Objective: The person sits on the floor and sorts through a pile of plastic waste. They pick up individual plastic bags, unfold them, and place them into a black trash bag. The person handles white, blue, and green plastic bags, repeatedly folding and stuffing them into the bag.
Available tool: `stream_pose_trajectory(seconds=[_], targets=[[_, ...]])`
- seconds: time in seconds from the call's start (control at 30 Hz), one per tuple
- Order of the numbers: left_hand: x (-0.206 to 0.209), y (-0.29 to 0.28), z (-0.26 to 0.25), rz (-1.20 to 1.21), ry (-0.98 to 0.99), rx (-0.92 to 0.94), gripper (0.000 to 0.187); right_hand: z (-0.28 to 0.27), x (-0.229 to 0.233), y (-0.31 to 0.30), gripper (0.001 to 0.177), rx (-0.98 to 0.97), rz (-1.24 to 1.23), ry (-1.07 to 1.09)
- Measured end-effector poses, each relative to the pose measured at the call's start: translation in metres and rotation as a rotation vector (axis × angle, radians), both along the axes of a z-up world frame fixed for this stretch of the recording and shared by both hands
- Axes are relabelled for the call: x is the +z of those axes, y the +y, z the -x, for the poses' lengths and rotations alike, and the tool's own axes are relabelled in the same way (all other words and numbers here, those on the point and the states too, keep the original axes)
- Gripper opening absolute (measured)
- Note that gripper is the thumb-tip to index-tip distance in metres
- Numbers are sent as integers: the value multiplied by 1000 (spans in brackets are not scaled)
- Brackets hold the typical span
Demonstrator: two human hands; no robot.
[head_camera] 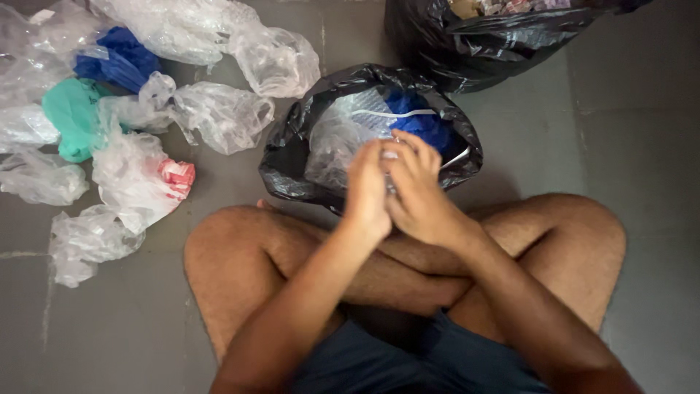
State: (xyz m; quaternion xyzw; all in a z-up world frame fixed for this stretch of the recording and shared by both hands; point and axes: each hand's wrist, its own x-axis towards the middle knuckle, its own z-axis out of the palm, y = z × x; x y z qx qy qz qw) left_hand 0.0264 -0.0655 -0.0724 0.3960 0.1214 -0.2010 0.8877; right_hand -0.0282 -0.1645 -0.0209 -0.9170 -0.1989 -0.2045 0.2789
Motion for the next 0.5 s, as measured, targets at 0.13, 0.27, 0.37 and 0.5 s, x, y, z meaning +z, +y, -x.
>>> stream_pose_trajectory(seconds=[0.13, 0.27, 0.37, 0.5], targets=[[-2, 22, -19, -5, -260, 70, 27, 6, 21, 3, 66, 231, -360, 77], [12, 22, -17, -326, -359, 171, 56, 20, 11, 31, 70, 388, -1191, 1], [46, 7, 2, -957, -1260, 42, 24, 12, -9, 35, 64, 153, -1596, 261], [96, 16, 23, -817, -1345, -56, 42, 11, -25, 6, 48, -196, -1356, 471]])
